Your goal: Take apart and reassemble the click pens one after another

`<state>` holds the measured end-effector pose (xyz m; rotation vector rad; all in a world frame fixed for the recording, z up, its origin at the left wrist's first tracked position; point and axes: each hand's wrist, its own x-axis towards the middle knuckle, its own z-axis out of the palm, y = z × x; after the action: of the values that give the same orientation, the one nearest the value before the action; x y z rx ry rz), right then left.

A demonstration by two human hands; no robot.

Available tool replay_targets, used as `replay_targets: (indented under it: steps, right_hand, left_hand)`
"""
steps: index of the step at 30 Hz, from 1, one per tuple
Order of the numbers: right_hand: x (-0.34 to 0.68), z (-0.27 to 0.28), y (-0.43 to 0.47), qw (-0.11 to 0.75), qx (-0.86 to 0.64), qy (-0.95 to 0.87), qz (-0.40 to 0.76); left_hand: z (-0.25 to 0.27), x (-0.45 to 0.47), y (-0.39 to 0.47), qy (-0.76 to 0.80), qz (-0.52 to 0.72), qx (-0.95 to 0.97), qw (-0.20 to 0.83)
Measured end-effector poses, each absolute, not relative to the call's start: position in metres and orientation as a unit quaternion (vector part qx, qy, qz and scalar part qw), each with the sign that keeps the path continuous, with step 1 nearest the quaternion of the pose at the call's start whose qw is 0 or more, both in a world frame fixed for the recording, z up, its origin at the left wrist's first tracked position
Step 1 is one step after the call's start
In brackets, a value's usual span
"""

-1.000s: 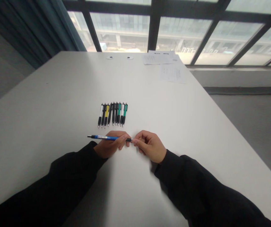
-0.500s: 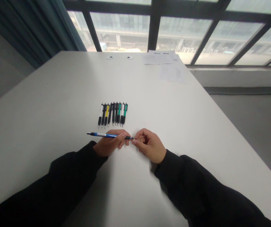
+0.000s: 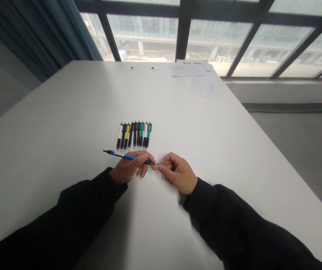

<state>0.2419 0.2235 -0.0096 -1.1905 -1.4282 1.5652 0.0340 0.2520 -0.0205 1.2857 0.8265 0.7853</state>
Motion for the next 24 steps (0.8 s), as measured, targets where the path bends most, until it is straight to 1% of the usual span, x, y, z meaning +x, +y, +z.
replay_targets:
  steps: [13,19,24]
  right_hand:
    - [0.242,-0.012,0.224,0.352,-0.460,-0.556,0.596]
    - [0.243,-0.022,0.223,0.392,-0.449,-0.621,0.510]
    - [0.247,-0.023,0.226,0.398,-0.463,-0.677,0.411]
  left_hand:
    - [-0.019,0.034,0.252,0.366,0.376,0.546,0.653]
    - [-0.018,0.035,0.252,0.379,0.374,0.543,0.650]
    - [-0.019,0.034,0.253,0.382,0.367,0.539,0.654]
